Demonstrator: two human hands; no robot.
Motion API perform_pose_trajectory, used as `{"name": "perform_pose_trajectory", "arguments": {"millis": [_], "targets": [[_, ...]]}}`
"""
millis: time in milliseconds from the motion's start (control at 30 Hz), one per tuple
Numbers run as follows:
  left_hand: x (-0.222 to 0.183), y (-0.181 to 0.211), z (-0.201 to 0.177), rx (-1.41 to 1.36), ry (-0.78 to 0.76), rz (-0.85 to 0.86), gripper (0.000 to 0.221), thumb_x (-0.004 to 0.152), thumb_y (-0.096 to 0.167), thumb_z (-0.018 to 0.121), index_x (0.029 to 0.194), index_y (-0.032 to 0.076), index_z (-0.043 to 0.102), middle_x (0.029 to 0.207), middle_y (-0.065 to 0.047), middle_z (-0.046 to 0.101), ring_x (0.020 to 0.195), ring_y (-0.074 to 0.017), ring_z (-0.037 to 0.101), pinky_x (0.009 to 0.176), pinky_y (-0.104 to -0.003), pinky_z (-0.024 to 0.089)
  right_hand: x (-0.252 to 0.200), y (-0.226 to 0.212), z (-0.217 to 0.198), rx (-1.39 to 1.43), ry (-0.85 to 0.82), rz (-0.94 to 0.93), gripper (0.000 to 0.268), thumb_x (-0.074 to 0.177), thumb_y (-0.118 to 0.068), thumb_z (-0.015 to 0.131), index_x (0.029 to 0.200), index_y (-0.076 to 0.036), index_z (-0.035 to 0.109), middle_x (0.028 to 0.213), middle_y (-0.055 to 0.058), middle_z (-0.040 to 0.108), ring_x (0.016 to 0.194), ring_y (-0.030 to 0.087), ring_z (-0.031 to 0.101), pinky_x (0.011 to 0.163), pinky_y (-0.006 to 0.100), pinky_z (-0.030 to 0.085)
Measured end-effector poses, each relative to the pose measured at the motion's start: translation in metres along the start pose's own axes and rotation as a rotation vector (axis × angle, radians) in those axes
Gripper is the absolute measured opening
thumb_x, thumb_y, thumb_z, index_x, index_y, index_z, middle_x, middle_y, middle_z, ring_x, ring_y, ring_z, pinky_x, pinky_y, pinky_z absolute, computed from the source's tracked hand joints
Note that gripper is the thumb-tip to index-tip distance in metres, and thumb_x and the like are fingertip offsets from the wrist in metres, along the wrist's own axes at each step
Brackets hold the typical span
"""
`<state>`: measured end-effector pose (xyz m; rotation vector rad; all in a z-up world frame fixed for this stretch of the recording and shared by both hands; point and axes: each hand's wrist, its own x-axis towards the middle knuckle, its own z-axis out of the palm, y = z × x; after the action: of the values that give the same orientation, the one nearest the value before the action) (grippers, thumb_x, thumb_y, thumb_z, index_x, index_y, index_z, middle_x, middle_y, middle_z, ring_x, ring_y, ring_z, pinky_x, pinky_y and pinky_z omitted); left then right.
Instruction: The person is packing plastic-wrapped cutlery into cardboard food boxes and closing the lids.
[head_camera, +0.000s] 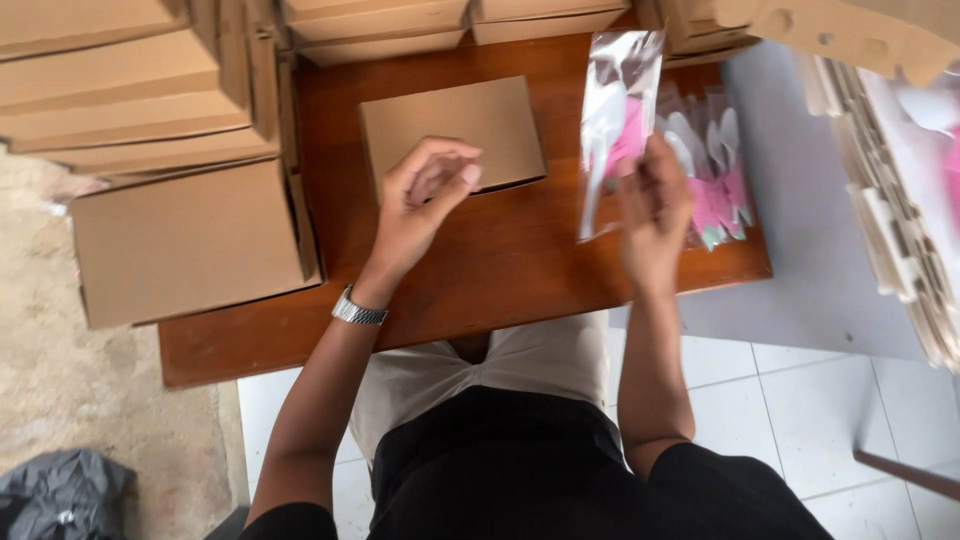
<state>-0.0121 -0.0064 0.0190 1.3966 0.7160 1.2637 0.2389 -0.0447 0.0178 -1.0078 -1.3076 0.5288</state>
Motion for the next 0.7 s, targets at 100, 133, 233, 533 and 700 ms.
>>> {"name": "perform_pose_trajectory", "arguments": {"millis": [100,133,233,533,700], "targets": [[0.000,-0.005,0.001,0.015,0.060,-0.010,0.017,0.101,0.011,0.069,0.116,0.005,0.068,0.104,-0.011,0.069,0.091,-0.0159,0.068,0.086,-0.035,0.062,0.015,0.026,-0.065,-0.336,0.014,-0.084,0.031,0.111,0.005,0.056,0.143,0.007,0.057,0.105,0.023,0.060,0.088,0.022,0.055,0.077,0.040,0.054],[-0.001,-0.005,0.002,0.028,0.059,-0.025,0.015,0.102,0.011,0.067,0.115,0.004,0.068,0.101,-0.012,0.069,0.088,-0.0160,0.068,0.085,-0.033,0.062,0.018,0.036,-0.082,-0.509,0.016,-0.069,0.033,0.108,0.007,0.058,0.140,0.012,0.057,0.098,0.028,0.061,0.083,0.029,0.056,0.072,0.043,0.052],[0.000,-0.009,0.003,0.051,0.054,-0.033,0.013,0.102,0.010,0.066,0.114,0.004,0.068,0.096,-0.013,0.069,0.084,-0.0170,0.068,0.081,-0.032,0.062,0.022,0.067,-0.117,-0.941,-0.055,-0.136,0.032,0.100,0.001,0.066,0.129,0.013,0.064,0.093,0.030,0.063,0.080,0.039,0.059,0.072,0.049,0.048],[0.002,-0.018,0.000,0.075,0.072,-0.013,0.011,0.104,0.009,0.064,0.112,0.003,0.068,0.093,-0.015,0.068,0.081,-0.0181,0.068,0.079,-0.032,0.060,0.018,0.049,-0.109,-1.067,-0.077,0.046,0.035,0.110,-0.021,0.059,0.138,-0.001,0.063,0.129,0.025,0.056,0.122,0.044,0.052,0.100,0.052,0.043],[0.002,-0.015,0.001,0.075,0.076,-0.017,0.011,0.104,0.010,0.064,0.111,0.003,0.068,0.092,-0.014,0.068,0.081,-0.0187,0.068,0.078,-0.033,0.060,0.021,0.047,-0.109,-0.957,-0.195,0.312,0.082,0.103,-0.055,0.064,0.156,0.003,0.040,0.149,0.038,0.044,0.142,0.057,0.037,0.115,0.067,0.024]]}}
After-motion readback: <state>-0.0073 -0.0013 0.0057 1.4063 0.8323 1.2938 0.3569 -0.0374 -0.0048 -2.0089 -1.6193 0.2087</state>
